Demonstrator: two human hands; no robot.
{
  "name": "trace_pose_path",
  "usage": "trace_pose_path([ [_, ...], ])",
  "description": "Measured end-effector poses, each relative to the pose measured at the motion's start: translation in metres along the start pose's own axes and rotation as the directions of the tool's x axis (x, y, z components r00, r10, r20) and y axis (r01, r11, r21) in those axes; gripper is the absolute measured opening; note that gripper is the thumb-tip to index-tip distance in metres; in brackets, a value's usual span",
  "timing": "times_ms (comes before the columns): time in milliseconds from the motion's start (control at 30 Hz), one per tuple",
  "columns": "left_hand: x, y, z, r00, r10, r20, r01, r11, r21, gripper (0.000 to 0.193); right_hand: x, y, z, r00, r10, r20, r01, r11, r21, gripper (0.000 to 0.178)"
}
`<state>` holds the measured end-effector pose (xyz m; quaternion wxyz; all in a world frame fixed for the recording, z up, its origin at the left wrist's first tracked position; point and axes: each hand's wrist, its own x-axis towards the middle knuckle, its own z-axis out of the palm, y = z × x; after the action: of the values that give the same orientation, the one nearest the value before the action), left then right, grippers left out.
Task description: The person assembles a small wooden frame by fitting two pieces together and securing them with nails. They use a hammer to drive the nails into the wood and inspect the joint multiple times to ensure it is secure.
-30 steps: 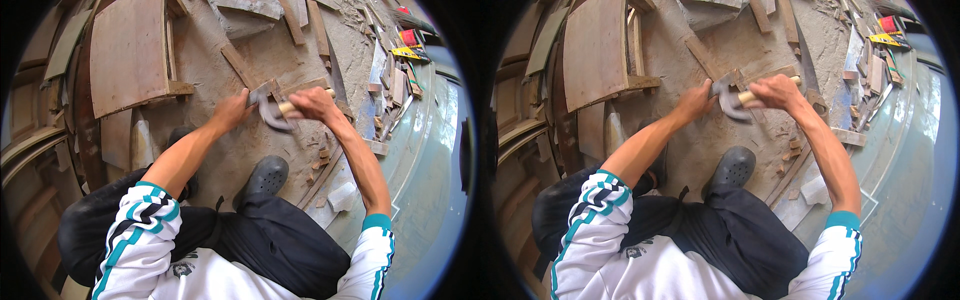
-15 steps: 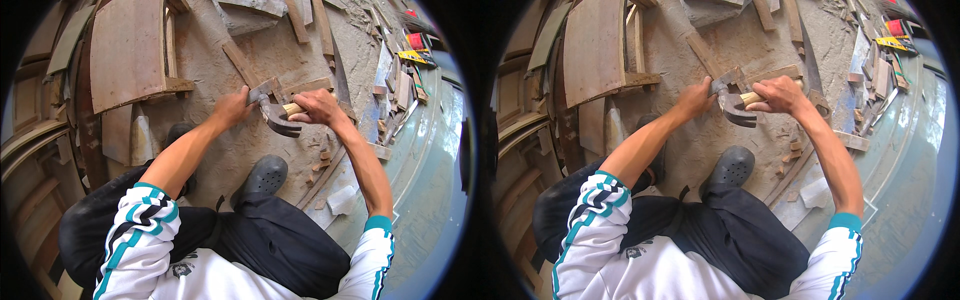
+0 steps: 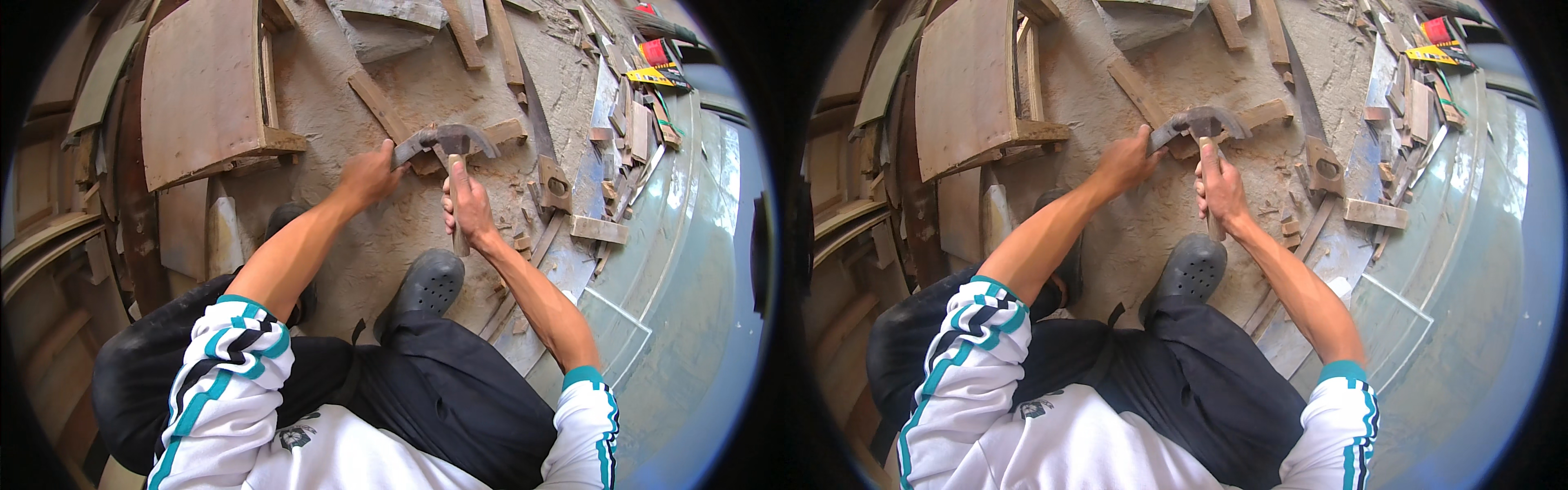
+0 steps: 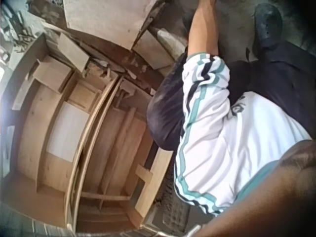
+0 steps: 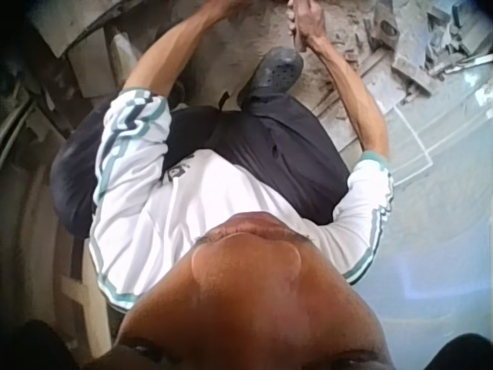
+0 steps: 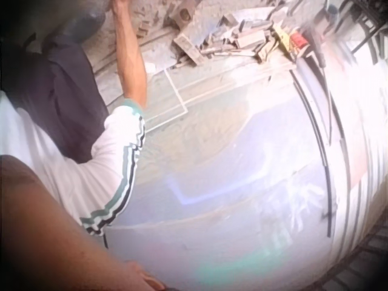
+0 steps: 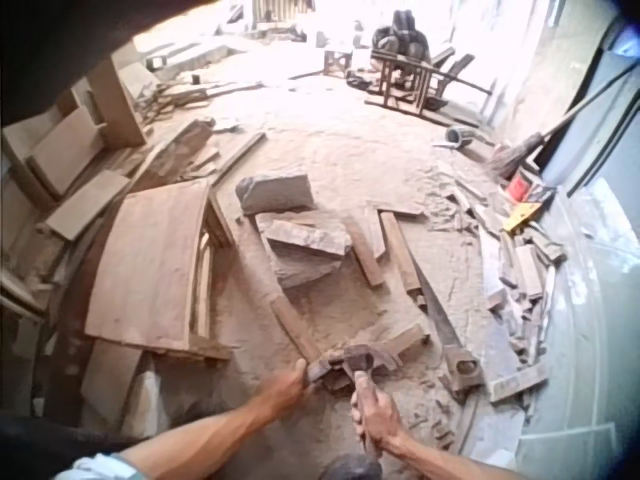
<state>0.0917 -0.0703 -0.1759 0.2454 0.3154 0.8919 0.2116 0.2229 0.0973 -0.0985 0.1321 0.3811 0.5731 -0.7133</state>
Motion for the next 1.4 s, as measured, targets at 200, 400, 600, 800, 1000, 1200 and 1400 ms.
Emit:
trace_pose_path([
  [200,0.001,-0.002,0.001,0.999,-0.016,0.04,0.015,0.999,0.034,0.045,0.005,0.001,-0.005,0.998,0.04,0.049,-0.044,0.996,0.073,0.062],
  [400,0.001,0.0,0.0,0.998,-0.002,0.056,0.0,0.999,0.04,0.044,0.008,-0.004,-0.002,0.995,0.095,-0.038,-0.086,0.978,0.19,0.062],
  [600,-0.001,-0.001,0.002,1.0,0.015,0.026,-0.015,1.0,0.01,0.043,0.002,-0.005,-0.007,1.0,0.0,-0.024,0.002,0.998,0.058,0.063],
  [800,0.001,-0.004,0.002,0.999,0.05,-0.01,-0.05,0.999,0.015,0.044,0.004,-0.016,-0.001,0.997,0.073,-0.004,-0.073,0.996,0.045,0.063],
  [1000,0.001,-0.003,0.002,0.999,0.033,-0.001,-0.033,0.999,0.014,0.044,0.003,-0.02,-0.001,0.995,0.091,0.037,-0.09,0.996,-0.03,0.062],
  [1200,0.001,-0.001,-0.001,0.999,0.037,0.014,-0.037,0.999,0.02,0.043,0.006,-0.022,-0.007,0.998,-0.045,-0.038,0.041,0.992,-0.116,0.066],
  [1400,-0.001,-0.002,-0.004,0.999,0.032,0.039,-0.033,0.999,0.02,0.043,-0.01,-0.029,0.0,0.828,-0.561,0.015,0.48,0.694,-0.537,0.05],
])
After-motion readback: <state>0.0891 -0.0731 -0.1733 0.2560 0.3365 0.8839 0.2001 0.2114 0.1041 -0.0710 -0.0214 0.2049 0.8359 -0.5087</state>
